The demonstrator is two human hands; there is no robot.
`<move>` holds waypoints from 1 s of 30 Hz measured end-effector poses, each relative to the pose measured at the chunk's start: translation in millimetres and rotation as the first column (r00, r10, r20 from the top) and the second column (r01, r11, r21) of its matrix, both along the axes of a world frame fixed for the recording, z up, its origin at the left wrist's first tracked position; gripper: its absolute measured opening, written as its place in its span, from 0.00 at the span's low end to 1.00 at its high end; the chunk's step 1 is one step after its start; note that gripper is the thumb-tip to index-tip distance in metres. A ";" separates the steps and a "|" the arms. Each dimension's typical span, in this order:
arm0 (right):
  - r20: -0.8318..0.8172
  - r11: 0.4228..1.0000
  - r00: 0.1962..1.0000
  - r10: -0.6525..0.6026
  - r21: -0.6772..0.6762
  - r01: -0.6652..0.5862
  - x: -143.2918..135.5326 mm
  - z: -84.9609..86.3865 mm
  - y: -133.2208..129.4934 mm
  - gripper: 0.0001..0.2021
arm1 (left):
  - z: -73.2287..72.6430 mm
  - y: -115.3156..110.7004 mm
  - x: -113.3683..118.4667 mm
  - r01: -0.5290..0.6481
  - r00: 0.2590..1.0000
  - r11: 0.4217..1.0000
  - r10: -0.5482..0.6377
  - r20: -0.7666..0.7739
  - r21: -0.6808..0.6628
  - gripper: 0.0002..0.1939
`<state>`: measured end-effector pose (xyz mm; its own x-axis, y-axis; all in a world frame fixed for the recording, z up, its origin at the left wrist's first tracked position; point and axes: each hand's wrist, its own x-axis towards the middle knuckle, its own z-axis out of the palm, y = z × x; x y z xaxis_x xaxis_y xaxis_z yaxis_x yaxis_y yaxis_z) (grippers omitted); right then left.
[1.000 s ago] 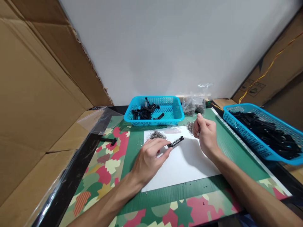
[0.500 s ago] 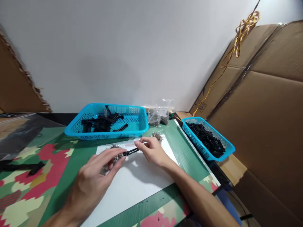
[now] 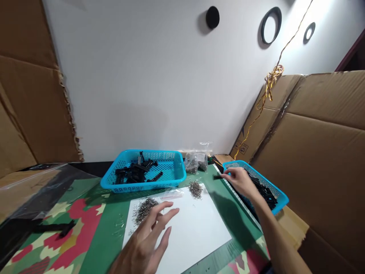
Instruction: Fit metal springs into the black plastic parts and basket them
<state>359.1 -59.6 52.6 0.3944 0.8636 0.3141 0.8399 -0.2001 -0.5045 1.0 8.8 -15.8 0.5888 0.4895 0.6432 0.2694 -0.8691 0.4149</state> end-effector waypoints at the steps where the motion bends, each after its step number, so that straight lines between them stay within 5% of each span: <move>1: 0.025 0.991 0.991 -0.134 0.002 0.134 18.3 4.0 -6.3 0.16 | -1.5 -1.7 -0.5 0.017 1.000 1.000 -0.017 0.001 -0.005 0.23; 5: 0.091 0.803 0.807 -0.583 -0.086 0.590 71.6 14.0 -26.8 0.14 | -8.1 -4.1 -2.3 0.111 0.994 0.993 -0.110 0.010 -0.045 0.22; 8: 0.122 0.716 0.736 -0.666 -0.173 0.677 82.2 16.1 -33.7 0.09 | -9.5 -5.6 -2.7 0.150 0.989 0.986 -0.150 0.012 -0.069 0.21; 12: 0.150 0.713 0.731 -0.665 -0.164 0.682 62.8 17.3 -26.0 0.09 | -9.1 -7.5 -2.4 0.189 0.982 0.981 -0.190 -0.014 -0.041 0.21; 15: 0.128 0.841 0.843 -0.523 -0.085 0.534 28.8 16.1 -0.5 0.16 | -10.3 -7.7 -3.2 0.243 0.967 0.970 -0.242 -0.077 -0.001 0.19; 19: 0.078 0.993 0.992 -0.095 -0.058 0.099 -38.6 10.8 55.4 0.25 | -14.7 -9.7 -4.8 0.305 0.937 0.951 -0.290 -0.193 0.050 0.15; 24: 0.076 0.939 0.945 0.318 -0.164 -0.303 -126.9 2.5 130.1 0.16 | -18.9 -15.2 -4.0 0.314 0.934 0.946 -0.291 -0.206 0.085 0.23; 30: 0.098 0.829 0.881 0.463 -0.400 -0.391 -174.1 -14.9 188.6 0.11 | -19.8 -19.6 -3.0 0.288 0.939 0.957 -0.276 -0.206 0.032 0.25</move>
<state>185.0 129.0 37.7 -0.0740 0.9971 -0.0202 0.9526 0.0647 -0.2974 -2.0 -10.9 -35.5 0.8152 0.2484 0.5233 0.0805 -0.9432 0.3224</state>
